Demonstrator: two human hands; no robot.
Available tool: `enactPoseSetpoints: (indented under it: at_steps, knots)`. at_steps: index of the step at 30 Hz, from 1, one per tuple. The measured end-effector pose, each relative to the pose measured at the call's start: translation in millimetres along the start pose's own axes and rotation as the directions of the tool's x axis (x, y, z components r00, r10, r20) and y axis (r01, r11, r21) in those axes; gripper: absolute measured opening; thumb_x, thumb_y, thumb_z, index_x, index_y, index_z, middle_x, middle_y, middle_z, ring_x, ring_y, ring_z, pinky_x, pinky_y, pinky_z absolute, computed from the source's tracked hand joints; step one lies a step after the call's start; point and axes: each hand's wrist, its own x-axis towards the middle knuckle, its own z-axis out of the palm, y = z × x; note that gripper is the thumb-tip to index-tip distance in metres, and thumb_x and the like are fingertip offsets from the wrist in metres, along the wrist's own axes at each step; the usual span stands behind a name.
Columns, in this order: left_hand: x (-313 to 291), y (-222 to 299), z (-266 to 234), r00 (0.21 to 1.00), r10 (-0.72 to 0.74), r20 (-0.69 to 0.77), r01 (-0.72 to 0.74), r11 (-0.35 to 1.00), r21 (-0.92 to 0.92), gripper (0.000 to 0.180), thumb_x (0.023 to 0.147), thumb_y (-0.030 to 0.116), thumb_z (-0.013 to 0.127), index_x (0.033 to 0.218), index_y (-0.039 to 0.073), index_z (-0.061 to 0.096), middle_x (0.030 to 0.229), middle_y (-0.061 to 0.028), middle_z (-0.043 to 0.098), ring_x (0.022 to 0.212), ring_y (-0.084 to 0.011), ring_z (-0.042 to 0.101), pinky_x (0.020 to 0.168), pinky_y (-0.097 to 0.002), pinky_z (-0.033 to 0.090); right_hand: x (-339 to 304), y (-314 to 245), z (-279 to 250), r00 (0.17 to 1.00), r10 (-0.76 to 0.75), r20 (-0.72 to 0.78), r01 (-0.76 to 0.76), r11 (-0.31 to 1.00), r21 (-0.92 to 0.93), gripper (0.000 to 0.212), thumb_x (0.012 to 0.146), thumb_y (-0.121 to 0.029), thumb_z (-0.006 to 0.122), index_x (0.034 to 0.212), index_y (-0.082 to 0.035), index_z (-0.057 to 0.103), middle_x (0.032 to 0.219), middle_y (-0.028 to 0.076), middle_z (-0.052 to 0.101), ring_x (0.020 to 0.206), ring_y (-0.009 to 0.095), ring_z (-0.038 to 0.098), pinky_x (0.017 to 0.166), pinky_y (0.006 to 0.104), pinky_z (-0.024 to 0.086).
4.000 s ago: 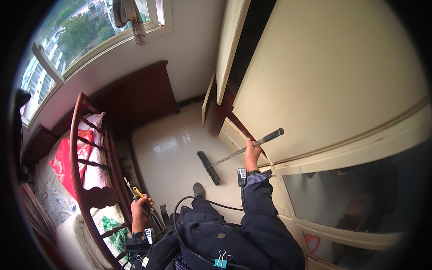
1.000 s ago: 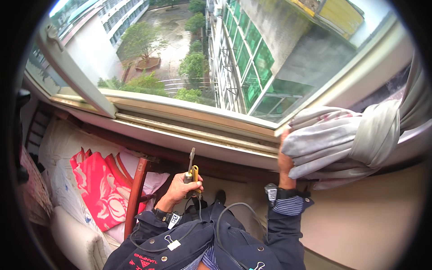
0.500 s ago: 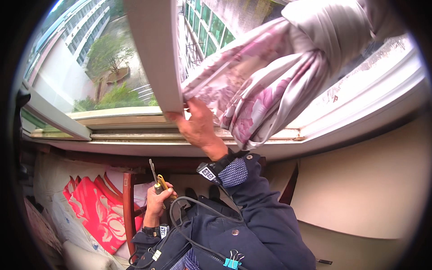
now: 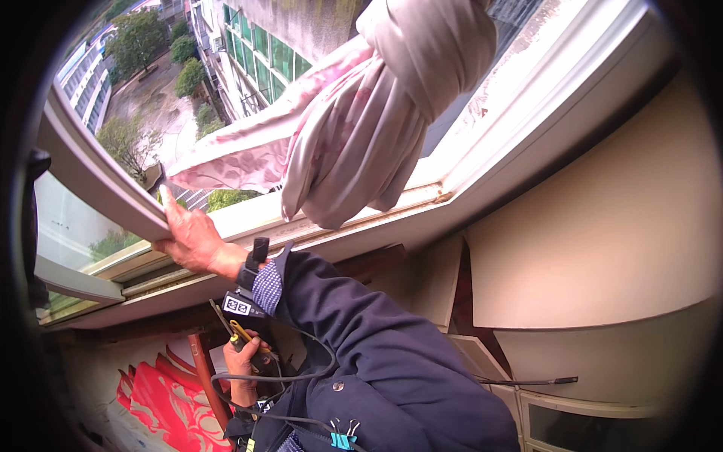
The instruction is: The person walks through a home carrying a screwdriver and a squeegee, then enters a bedroom and uses the screwdriver to pry and adjust the window frame along the sill. The person manipulates the frame and a small yellow tool while working near the open window.
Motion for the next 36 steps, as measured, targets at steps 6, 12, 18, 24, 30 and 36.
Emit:
enactPoseSetpoints:
  at_steps: [6,12,18,24,30,36]
  knots:
    - [-2,-1,-3,0.999,0.023,0.028,-0.023,1.0,-0.012,0.018,0.089,0.007,0.074,0.105,0.001,0.068,0.082,-0.0113,0.073,0.069,-0.0193,0.072,0.056,-0.0296,0.057,-10,-1,8,0.976,0.1,0.194,-0.109,0.993,0.039,0.105,0.099,-0.049,0.061,0.152,0.021,0.004,0.136,0.042,0.05,0.114,0.054,0.06,0.099,0.0539,0.049]
    - [-1,-3,-13,0.997,-0.067,0.026,0.067,0.998,-0.004,0.017,0.09,0.006,0.074,0.106,0.0,0.069,0.085,-0.0111,0.075,0.073,-0.0176,0.073,0.062,-0.0287,0.059,-7,-10,19,0.976,0.042,0.214,-0.052,0.998,0.038,0.117,0.098,-0.066,0.053,0.147,0.029,0.005,0.145,0.048,0.037,0.133,0.056,0.047,0.113,0.0499,0.04]
    - [-15,2,-22,0.999,-0.023,0.04,0.023,1.0,0.004,0.02,0.093,0.01,0.073,0.109,-0.002,0.068,0.088,-0.0092,0.075,0.08,-0.0156,0.072,0.076,-0.0286,0.058,10,-21,34,0.941,0.047,0.336,-0.056,0.998,0.016,0.125,0.096,-0.077,0.045,0.149,0.027,-0.001,0.154,0.046,0.027,0.146,0.052,0.034,0.12,0.0455,0.033]
    - [-30,-1,-41,1.0,-0.013,-0.01,0.012,0.996,-0.086,0.022,0.092,0.012,0.073,0.11,0.0,0.068,0.09,-0.0086,0.074,0.083,-0.0165,0.072,0.074,-0.029,0.057,33,-40,64,0.885,0.044,0.464,-0.094,0.992,0.085,0.136,0.089,-0.089,0.037,0.15,0.025,-0.007,0.16,0.044,0.016,0.153,0.048,0.022,0.126,0.0425,0.022]
    - [-37,-11,-52,0.997,0.072,-0.014,-0.071,0.997,0.012,0.024,0.094,0.017,0.072,0.111,0.0,0.069,0.092,-0.0081,0.075,0.086,-0.0147,0.071,0.08,-0.0283,0.056,54,-51,105,0.862,-0.08,0.501,-0.003,0.987,0.163,0.127,0.094,-0.081,0.041,0.152,0.022,-0.005,0.162,0.044,0.004,0.156,0.048,0.008,0.128,0.0415,0.014]
    - [-52,-14,-59,0.997,0.059,-0.042,-0.064,0.99,-0.123,0.021,0.094,0.014,0.073,0.11,0.0,0.068,0.091,-0.0061,0.073,0.085,-0.0134,0.071,0.08,-0.0275,0.057,70,-60,144,0.852,-0.093,0.515,-0.014,0.98,0.199,0.115,0.099,-0.074,0.042,0.155,0.018,0.002,0.164,0.04,0.01,0.157,0.044,0.011,0.128,0.0411,0.014]
